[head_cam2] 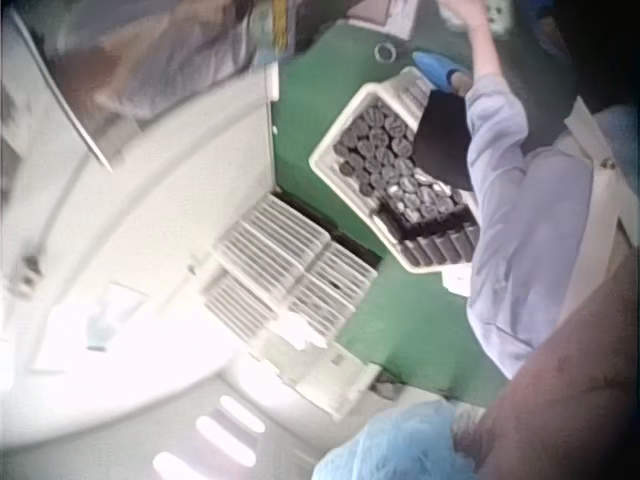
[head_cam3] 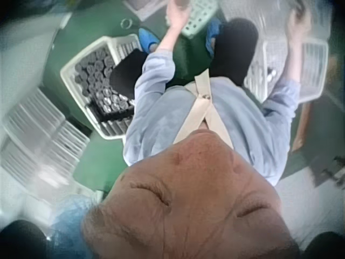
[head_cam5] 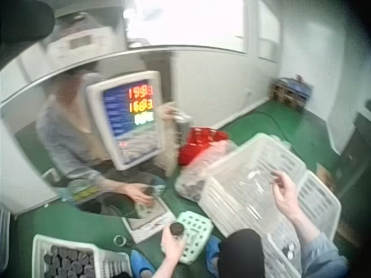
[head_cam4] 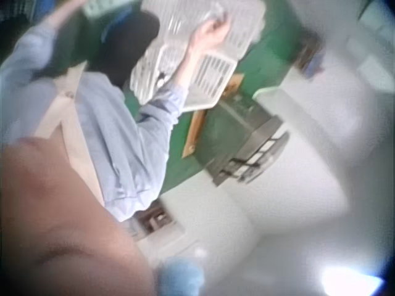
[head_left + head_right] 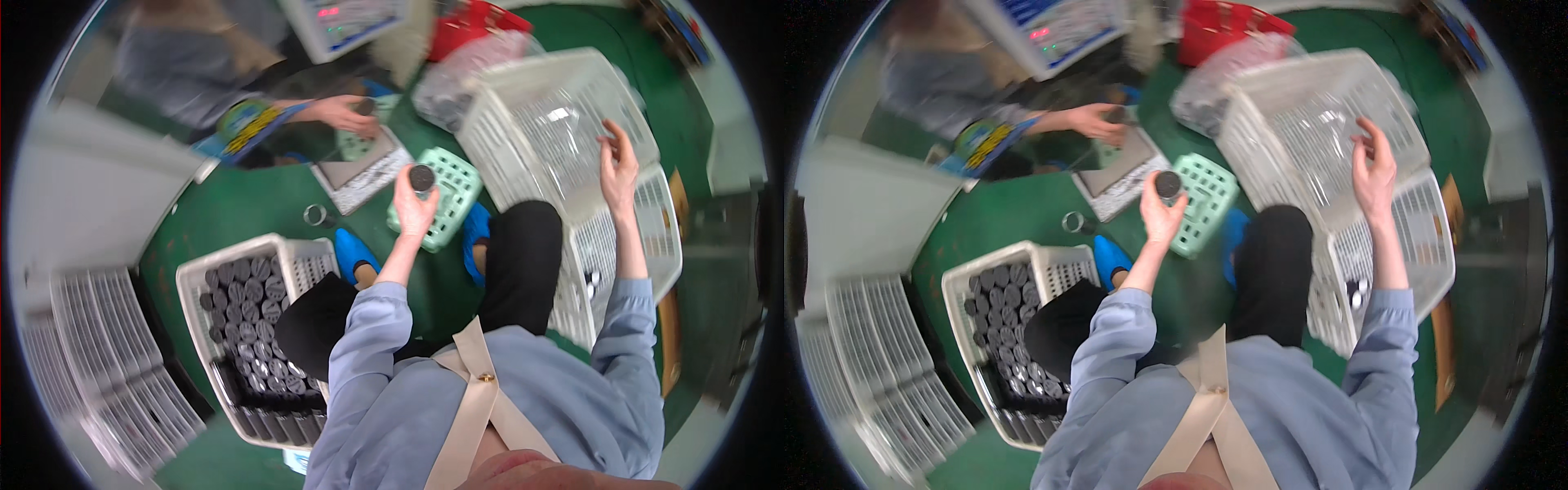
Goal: Sorting and packing black cylindrical industrial components into plastic crates after weighing.
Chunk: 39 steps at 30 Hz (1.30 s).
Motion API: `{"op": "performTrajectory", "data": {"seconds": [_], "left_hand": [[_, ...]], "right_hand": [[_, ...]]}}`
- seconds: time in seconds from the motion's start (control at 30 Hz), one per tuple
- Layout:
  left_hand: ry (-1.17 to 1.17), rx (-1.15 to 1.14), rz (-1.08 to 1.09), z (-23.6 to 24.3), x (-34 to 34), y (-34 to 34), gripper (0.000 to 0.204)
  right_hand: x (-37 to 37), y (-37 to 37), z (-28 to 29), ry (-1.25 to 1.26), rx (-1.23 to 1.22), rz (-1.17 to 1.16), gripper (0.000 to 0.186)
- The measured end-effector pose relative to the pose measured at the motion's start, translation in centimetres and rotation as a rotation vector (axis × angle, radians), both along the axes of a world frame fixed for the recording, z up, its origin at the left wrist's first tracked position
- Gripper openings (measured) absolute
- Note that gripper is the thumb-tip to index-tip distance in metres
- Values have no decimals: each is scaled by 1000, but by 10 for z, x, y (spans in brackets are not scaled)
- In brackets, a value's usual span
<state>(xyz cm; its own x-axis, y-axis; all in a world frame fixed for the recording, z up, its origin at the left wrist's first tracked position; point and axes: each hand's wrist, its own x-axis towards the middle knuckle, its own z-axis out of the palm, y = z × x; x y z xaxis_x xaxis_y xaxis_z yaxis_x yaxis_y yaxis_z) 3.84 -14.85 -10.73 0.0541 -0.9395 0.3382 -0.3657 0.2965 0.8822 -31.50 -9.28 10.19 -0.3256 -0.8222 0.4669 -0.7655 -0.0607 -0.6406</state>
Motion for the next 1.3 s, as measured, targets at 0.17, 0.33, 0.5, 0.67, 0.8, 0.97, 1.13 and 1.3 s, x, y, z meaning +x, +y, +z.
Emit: {"op": "performTrajectory", "data": {"seconds": [0.17,0.33,0.5,0.67,0.8,0.97,1.13,1.3], "left_hand": [[-74,96,-47,-17,-12,25,72],[-99,158,-114,-30,-6,32,77],[-83,141,-158,-29,-17,35,85],[-139,173,-133,-35,-15,32,94],[-98,191,-130,-39,-11,30,95],[-49,337,-129,-54,-19,32,81],[-77,320,-105,-45,-16,32,60],[-88,259,-108,-13,-17,47,65]], "right_hand": [[-124,106,-59,123,179,-414,34],[-171,195,-181,99,779,-518,36],[-189,266,-288,63,1339,-300,40],[-177,296,-345,-148,1317,-580,41],[-165,300,-358,-132,1374,-583,60],[-168,318,-370,-126,1349,-588,68],[-156,301,-371,35,1484,-383,76],[-177,281,-331,-86,1078,-497,77]]}}
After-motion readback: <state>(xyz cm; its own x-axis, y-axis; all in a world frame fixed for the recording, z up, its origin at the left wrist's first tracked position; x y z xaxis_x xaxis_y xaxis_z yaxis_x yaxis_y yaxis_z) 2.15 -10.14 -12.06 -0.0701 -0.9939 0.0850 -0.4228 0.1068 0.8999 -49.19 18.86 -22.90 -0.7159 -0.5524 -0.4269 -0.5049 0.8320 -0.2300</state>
